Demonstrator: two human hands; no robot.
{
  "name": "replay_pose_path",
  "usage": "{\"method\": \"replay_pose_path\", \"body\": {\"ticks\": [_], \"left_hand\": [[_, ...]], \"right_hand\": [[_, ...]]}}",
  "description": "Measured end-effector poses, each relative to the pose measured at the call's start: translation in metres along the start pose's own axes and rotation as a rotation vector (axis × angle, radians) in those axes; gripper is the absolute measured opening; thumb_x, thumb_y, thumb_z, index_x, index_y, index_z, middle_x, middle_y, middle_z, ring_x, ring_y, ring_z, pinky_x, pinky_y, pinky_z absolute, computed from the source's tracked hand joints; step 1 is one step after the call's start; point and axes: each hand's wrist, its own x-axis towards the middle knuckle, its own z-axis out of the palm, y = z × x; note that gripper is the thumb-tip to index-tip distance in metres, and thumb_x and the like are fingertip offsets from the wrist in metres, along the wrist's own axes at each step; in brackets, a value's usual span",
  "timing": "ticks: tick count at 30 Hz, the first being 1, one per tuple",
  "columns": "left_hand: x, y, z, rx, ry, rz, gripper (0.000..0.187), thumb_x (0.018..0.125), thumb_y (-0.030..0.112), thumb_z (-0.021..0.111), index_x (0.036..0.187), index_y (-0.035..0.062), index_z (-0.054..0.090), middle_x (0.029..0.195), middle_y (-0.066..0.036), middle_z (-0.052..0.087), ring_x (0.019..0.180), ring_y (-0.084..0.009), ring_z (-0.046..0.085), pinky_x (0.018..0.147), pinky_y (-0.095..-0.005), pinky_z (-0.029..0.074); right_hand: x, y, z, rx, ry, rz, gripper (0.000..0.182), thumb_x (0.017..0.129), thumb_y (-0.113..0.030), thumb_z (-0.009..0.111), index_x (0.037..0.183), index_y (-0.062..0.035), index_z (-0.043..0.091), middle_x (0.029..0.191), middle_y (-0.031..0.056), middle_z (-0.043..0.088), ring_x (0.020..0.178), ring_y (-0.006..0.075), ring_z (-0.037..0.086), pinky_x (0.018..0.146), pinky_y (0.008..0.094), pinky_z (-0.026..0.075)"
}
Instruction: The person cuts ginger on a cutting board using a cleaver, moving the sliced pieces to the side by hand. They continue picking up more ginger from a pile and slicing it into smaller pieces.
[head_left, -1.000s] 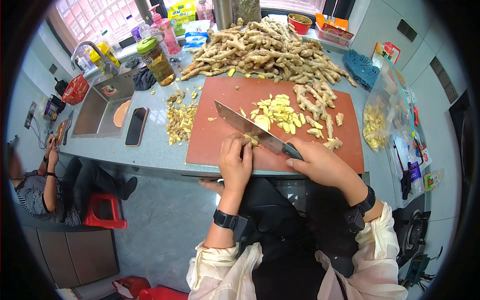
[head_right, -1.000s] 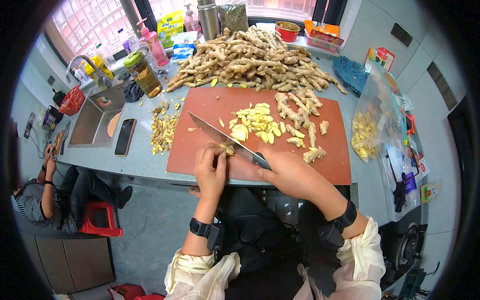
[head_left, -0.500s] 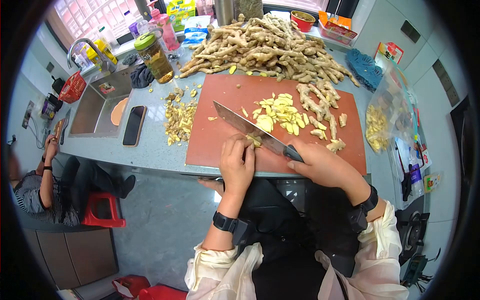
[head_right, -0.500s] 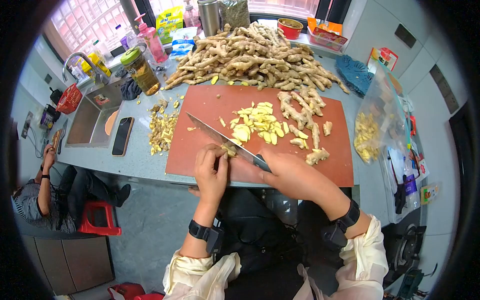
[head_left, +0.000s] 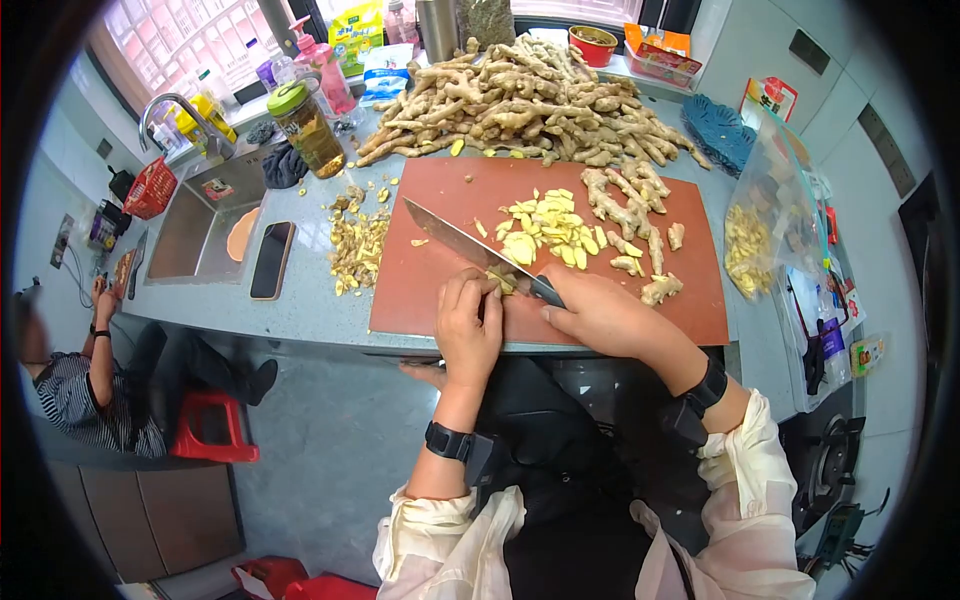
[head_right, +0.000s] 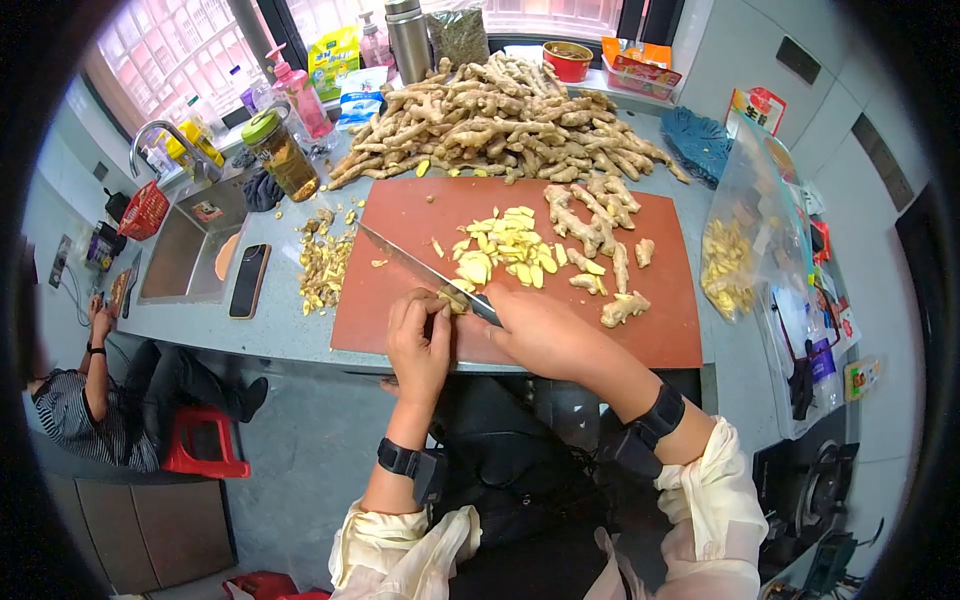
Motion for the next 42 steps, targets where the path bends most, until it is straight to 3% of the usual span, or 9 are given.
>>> {"method": "replay_pose_path", "body": {"ticks": [26,42], "left_hand": [[-0.002,0.0,0.002,0.012,0.026,-0.005,0.01,0.086,0.003,0.071,0.096,0.0043,0.068,0.108,-0.011,0.069,0.097,-0.0331,0.064,0.083,-0.0426,0.053],[-0.003,-0.001,0.0,0.014,0.02,-0.031,0.008,0.088,0.001,0.071,0.094,0.0014,0.066,0.106,-0.014,0.068,0.098,-0.034,0.065,0.085,-0.042,0.053]], "right_hand": [[-0.005,0.01,0.004,0.035,0.013,-0.023,0.028,0.099,-0.022,0.065,0.113,0.0008,0.054,0.103,0.0265,0.066,0.103,0.0464,0.064,0.087,0.0519,0.05],[0.02,0.002,0.03,-0.161,0.061,-0.053,0.027,0.096,-0.019,0.066,0.113,-0.0001,0.055,0.092,0.0268,0.068,0.089,0.0469,0.067,0.077,0.0543,0.053]]}}
